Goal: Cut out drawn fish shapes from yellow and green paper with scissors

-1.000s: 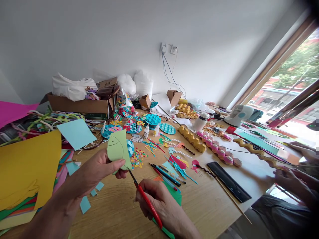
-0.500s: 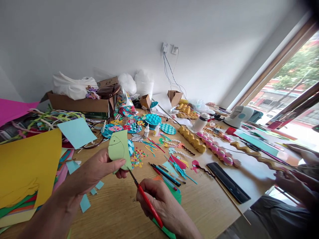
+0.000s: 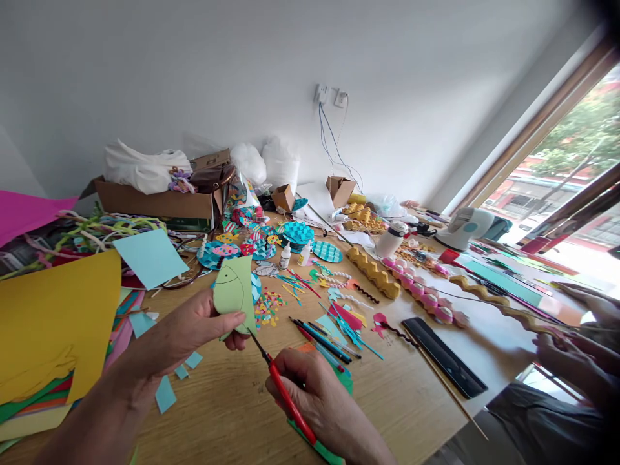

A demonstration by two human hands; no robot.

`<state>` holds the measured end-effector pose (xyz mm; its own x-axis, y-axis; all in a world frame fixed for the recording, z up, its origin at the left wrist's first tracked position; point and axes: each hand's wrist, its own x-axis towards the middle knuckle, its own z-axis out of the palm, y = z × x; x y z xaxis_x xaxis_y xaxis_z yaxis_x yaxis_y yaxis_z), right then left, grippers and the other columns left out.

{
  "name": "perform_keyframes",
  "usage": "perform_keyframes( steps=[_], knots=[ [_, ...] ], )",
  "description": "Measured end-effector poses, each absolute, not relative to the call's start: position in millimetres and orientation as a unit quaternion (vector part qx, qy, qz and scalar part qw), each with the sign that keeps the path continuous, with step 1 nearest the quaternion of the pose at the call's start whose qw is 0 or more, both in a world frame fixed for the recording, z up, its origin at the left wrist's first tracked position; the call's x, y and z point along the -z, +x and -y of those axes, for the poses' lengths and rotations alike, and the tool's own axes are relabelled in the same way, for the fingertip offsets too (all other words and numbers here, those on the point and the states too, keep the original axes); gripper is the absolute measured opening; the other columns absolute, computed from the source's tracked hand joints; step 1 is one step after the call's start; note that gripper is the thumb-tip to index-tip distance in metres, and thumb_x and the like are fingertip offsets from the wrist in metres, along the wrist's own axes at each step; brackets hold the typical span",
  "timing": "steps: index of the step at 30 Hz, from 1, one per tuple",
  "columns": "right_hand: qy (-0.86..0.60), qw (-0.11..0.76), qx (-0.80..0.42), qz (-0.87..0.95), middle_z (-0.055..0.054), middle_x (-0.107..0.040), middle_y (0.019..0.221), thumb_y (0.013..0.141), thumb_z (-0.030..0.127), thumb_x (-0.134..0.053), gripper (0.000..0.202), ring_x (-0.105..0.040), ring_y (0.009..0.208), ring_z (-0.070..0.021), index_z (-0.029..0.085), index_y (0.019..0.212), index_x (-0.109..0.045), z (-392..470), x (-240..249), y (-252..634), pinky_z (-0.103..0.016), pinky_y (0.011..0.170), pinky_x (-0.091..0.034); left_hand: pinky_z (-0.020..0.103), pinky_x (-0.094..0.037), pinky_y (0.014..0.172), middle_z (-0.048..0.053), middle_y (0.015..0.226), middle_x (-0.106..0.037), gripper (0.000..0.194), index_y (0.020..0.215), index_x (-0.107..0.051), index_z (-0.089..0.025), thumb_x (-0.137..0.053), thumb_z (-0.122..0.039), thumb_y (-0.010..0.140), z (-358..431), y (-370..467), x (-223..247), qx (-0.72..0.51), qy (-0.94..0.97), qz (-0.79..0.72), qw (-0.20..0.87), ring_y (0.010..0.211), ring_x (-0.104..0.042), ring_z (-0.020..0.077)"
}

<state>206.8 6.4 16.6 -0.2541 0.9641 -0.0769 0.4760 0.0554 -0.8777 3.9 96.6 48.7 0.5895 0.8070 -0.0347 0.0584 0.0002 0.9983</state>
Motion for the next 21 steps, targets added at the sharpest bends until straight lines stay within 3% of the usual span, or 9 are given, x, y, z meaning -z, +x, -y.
perform_keyframes(
  steps=[6,14,21],
  knots=[
    [-0.538,0.283,-0.422,0.673,0.005,-0.043,0.061,0.094,0.035,-0.052,0.032,-0.034,0.055,-0.0091,0.018,0.068,-0.048,-5.8,-13.4,208.3,-0.02,0.05,-0.028,0.024,-0.048,0.061,-0.002,0.066,-0.067,0.017,0.074,-0.066,-0.02,-0.057,-0.028,0.086,-99.3,1.3,-47.5,-0.297,0.643,-0.319,0.63,0.064,-0.06,0.0133],
    [-0.521,0.288,-0.446,0.669,0.003,-0.046,0.061,0.095,0.054,-0.047,0.045,-0.039,0.055,-0.0095,0.017,0.069,-0.052,-5.7,-13.9,208.3,-0.02,0.049,-0.029,0.023,-0.048,0.062,-0.003,0.07,-0.066,0.015,0.076,-0.066,-0.021,-0.056,-0.026,0.086,-98.3,1.7,-45.9,-0.297,0.646,-0.305,0.634,0.065,-0.059,0.0122],
    [-0.511,0.283,-0.432,0.686,0.004,-0.044,0.06,0.094,0.057,-0.045,0.048,-0.038,0.055,-0.0095,0.018,0.067,-0.048,-6.0,-16.1,208.9,-0.021,0.05,-0.029,0.023,-0.049,0.061,-0.003,0.071,-0.065,0.011,0.077,-0.066,-0.022,-0.058,-0.025,0.083,-97.6,3.8,-45.5,-0.299,0.654,-0.302,0.626,0.064,-0.058,0.0125]
  ],
)
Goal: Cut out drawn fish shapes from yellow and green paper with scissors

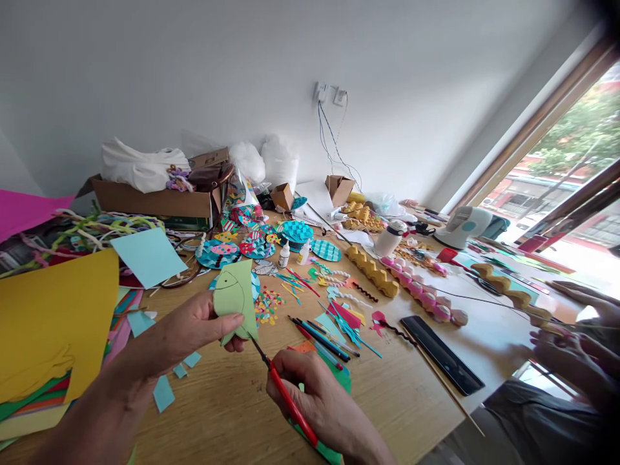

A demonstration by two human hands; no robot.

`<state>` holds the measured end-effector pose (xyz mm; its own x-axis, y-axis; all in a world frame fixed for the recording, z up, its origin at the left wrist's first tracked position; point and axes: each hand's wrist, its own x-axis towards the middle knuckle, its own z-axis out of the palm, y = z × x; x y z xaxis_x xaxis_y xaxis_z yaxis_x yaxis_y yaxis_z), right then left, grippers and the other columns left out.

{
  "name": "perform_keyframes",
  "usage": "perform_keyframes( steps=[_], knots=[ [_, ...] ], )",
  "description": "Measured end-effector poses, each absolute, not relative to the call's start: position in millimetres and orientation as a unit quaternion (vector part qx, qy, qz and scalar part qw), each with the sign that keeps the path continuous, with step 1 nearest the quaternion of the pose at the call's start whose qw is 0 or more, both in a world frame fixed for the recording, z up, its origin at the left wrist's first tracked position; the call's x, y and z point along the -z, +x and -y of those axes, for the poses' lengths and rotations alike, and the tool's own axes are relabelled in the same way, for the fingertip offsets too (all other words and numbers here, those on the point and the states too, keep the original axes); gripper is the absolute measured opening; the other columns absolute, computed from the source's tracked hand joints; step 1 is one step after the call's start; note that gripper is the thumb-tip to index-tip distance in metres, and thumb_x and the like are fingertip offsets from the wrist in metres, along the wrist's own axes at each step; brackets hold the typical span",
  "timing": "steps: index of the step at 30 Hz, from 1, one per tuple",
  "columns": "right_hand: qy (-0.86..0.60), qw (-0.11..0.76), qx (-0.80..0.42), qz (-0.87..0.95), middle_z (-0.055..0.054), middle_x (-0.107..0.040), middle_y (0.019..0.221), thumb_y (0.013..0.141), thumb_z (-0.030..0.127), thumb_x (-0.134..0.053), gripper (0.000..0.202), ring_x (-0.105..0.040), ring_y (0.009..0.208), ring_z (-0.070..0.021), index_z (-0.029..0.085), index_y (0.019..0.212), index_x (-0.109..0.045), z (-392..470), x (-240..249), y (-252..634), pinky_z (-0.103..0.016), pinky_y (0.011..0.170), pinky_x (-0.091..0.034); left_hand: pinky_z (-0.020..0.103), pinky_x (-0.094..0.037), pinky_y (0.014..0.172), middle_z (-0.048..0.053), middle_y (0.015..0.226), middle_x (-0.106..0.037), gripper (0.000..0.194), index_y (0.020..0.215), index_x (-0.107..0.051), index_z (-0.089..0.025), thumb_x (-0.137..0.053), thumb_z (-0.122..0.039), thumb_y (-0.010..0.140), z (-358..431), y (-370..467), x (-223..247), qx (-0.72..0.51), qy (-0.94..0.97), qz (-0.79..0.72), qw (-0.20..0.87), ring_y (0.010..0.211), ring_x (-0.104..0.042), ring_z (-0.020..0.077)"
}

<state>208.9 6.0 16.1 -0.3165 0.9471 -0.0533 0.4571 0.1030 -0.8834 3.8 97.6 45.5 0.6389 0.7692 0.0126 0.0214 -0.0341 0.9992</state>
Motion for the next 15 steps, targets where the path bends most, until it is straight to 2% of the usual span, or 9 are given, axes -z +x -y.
perform_keyframes(
  steps=[8,15],
  knots=[
    [-0.515,0.28,-0.43,0.687,0.004,-0.044,0.06,0.094,0.058,-0.045,0.049,-0.037,0.055,-0.0097,0.018,0.066,-0.048,-6.3,-14.8,209.3,-0.021,0.05,-0.029,0.021,-0.047,0.06,-0.004,0.066,-0.065,0.013,0.073,-0.065,-0.022,-0.057,-0.023,0.083,-96.8,5.1,-48.7,-0.292,0.667,-0.301,0.617,0.062,-0.058,0.0118],
    [-0.521,0.28,-0.413,0.692,0.004,-0.044,0.059,0.094,0.057,-0.047,0.048,-0.036,0.055,-0.0097,0.018,0.065,-0.047,-6.1,-16.4,209.5,-0.021,0.052,-0.029,0.024,-0.049,0.06,-0.002,0.068,-0.066,0.013,0.074,-0.066,-0.022,-0.057,-0.027,0.082,-94.9,5.8,-49.4,-0.286,0.667,-0.324,0.607,0.063,-0.06,0.0143]
  ],
)
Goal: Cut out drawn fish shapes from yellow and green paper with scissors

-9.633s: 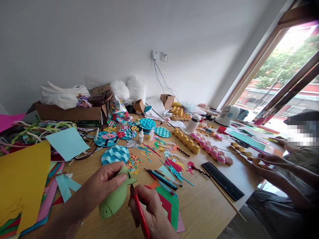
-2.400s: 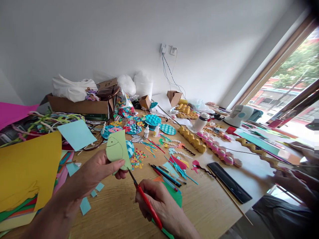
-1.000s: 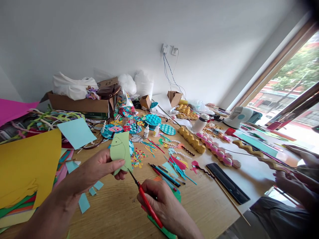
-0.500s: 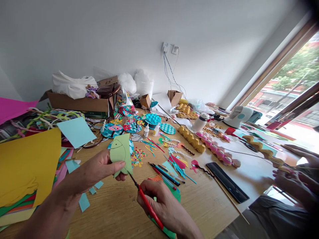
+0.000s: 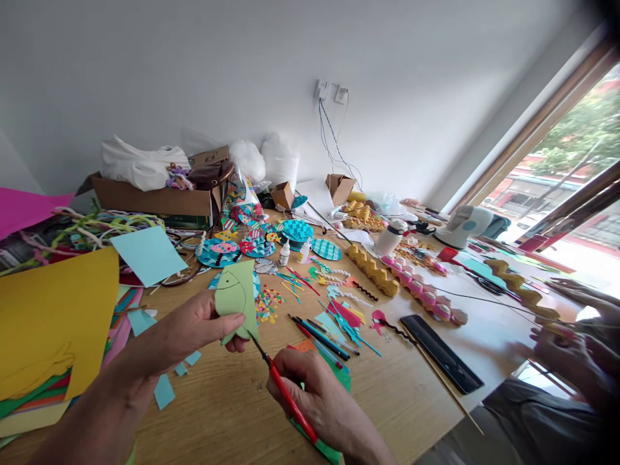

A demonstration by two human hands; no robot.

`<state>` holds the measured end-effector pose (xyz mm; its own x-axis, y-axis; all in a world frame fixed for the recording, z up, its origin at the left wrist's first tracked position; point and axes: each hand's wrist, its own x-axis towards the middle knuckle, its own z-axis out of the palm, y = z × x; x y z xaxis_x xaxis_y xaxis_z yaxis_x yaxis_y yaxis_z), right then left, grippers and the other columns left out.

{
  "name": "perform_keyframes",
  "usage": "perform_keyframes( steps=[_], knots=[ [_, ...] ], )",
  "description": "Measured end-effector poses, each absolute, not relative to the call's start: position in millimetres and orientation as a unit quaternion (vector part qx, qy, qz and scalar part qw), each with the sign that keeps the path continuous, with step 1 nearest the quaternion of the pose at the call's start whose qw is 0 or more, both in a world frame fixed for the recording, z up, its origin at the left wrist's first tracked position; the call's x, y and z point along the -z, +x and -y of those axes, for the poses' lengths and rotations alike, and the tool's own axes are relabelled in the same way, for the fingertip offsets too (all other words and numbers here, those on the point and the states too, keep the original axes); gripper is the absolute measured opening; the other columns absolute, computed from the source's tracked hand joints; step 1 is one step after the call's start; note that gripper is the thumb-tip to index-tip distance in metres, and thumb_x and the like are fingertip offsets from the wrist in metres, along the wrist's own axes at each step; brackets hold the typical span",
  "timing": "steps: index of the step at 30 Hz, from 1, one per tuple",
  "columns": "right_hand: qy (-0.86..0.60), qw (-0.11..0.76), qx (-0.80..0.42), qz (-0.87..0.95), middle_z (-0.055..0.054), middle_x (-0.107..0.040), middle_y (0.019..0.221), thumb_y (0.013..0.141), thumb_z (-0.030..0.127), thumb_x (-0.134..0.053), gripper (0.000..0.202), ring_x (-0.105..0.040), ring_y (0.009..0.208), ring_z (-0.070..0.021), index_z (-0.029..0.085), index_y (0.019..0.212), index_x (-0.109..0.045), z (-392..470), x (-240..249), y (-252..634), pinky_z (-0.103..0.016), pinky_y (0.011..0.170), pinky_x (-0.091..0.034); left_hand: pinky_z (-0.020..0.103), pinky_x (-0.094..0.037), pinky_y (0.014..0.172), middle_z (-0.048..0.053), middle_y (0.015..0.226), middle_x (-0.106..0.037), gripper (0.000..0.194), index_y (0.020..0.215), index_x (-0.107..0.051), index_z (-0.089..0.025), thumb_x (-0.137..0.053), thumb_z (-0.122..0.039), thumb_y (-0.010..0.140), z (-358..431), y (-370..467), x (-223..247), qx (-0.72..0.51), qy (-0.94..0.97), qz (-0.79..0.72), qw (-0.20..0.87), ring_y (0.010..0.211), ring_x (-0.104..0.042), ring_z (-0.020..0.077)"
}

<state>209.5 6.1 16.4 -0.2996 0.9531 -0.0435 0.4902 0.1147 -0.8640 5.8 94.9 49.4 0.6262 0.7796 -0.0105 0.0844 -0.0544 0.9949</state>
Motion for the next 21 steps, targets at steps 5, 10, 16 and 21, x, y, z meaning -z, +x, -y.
perform_keyframes(
  steps=[5,10,16,21],
  knots=[
    [-0.526,0.277,-0.398,0.698,0.004,-0.042,0.059,0.095,0.053,-0.048,0.046,-0.036,0.056,-0.01,0.018,0.064,-0.045,-5.9,-15.9,209.9,-0.022,0.051,-0.028,0.025,-0.051,0.061,-0.002,0.067,-0.066,0.014,0.071,-0.066,-0.022,-0.057,-0.028,0.081,-95.8,7.0,-49.6,-0.278,0.674,-0.337,0.595,0.063,-0.061,0.0156],
    [-0.533,0.275,-0.381,0.704,0.004,-0.043,0.06,0.095,0.047,-0.05,0.042,-0.037,0.057,-0.0101,0.018,0.065,-0.045,-5.5,-15.1,211.4,-0.022,0.052,-0.028,0.023,-0.05,0.061,-0.003,0.068,-0.066,0.013,0.075,-0.067,-0.023,-0.058,-0.026,0.083,-96.7,4.3,-45.3,-0.286,0.664,-0.316,0.614,0.063,-0.06,0.0134],
    [-0.505,0.282,-0.436,0.689,0.004,-0.045,0.059,0.095,0.051,-0.049,0.044,-0.038,0.054,-0.0093,0.018,0.065,-0.046,-5.7,-16.2,210.5,-0.021,0.052,-0.03,0.019,-0.048,0.061,-0.005,0.067,-0.067,0.017,0.073,-0.069,-0.022,-0.056,-0.023,0.085,-93.1,5.1,-51.6,-0.283,0.662,-0.315,0.619,0.063,-0.059,0.0111],
    [-0.506,0.287,-0.451,0.677,0.004,-0.045,0.059,0.094,0.051,-0.05,0.044,-0.04,0.053,-0.0089,0.019,0.065,-0.045,-4.9,-17.9,209.8,-0.021,0.052,-0.031,0.018,-0.048,0.064,-0.008,0.067,-0.067,0.02,0.072,-0.069,-0.022,-0.053,-0.021,0.084,-88.5,7.3,-58.2,-0.282,0.667,-0.321,0.61,0.065,-0.059,0.0098]
  ],
)
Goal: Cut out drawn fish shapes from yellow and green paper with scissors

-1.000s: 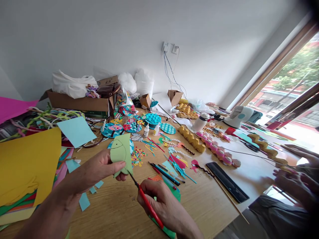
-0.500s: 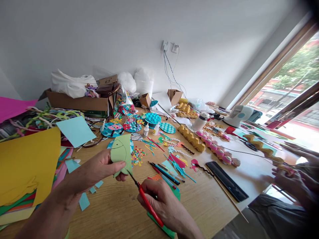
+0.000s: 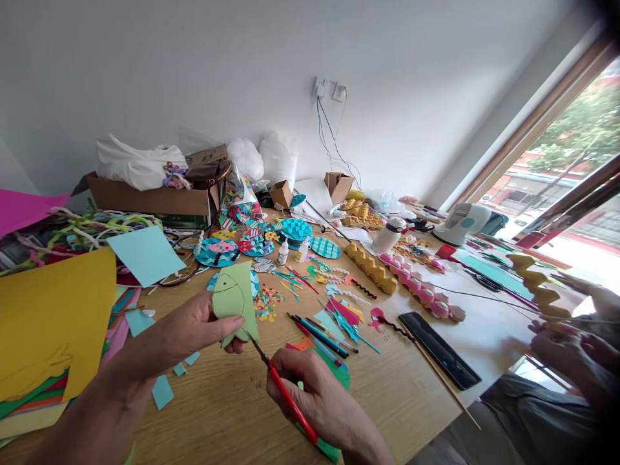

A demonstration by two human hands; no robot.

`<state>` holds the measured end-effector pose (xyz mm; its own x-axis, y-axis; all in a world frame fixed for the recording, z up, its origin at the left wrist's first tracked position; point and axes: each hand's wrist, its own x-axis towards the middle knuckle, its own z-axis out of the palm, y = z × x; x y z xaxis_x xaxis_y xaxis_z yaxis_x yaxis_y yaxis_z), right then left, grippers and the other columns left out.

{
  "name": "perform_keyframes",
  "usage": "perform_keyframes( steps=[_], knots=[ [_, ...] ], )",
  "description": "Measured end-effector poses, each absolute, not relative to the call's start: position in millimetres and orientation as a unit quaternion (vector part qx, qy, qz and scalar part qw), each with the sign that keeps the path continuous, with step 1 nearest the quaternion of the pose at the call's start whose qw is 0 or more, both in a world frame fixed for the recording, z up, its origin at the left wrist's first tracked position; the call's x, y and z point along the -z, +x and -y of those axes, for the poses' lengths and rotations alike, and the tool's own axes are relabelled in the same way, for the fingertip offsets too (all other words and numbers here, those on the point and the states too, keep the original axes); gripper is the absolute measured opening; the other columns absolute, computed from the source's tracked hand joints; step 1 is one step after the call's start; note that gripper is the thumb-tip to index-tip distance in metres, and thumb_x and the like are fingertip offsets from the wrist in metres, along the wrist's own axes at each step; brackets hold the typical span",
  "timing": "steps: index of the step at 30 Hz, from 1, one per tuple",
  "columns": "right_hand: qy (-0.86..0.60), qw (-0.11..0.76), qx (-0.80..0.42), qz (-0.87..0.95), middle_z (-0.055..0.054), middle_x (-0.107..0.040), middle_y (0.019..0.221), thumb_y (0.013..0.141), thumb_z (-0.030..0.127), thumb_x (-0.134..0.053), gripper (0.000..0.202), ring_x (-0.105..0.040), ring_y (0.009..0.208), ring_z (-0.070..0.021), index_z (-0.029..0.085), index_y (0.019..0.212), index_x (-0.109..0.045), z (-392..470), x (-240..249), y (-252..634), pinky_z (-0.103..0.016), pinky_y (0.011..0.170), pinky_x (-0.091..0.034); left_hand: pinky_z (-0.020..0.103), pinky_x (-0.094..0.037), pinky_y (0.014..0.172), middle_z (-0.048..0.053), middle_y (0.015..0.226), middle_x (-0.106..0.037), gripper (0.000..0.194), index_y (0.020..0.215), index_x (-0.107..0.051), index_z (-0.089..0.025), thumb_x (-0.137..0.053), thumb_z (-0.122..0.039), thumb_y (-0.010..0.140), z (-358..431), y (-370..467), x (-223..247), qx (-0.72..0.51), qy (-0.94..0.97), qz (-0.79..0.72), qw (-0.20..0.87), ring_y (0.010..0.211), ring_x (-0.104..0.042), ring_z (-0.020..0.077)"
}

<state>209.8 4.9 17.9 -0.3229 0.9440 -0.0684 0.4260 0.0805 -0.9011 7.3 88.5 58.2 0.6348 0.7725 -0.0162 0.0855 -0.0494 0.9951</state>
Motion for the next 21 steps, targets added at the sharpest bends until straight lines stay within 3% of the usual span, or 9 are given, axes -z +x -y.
perform_keyframes(
  steps=[11,21],
  knots=[
    [-0.509,0.278,-0.418,0.699,0.005,-0.046,0.059,0.096,0.051,-0.047,0.044,-0.04,0.053,-0.0088,0.018,0.066,-0.046,-4.6,-15.1,210.5,-0.021,0.056,-0.033,0.021,-0.049,0.065,-0.003,0.076,-0.065,0.017,0.077,-0.067,-0.02,-0.054,-0.027,0.086,-99.1,1.8,-41.7,-0.26,0.712,-0.283,0.588,0.07,-0.059,0.0121],
    [-0.538,0.262,-0.362,0.715,0.004,-0.044,0.061,0.095,0.048,-0.05,0.041,-0.037,0.058,-0.0105,0.019,0.067,-0.044,-3.4,-18.3,210.2,-0.022,0.053,-0.028,0.021,-0.049,0.066,-0.003,0.077,-0.065,0.018,0.077,-0.068,-0.022,-0.053,-0.026,0.086,-98.4,2.7,-41.2,-0.252,0.705,-0.29,0.596,0.07,-0.058,0.0116]
  ],
)
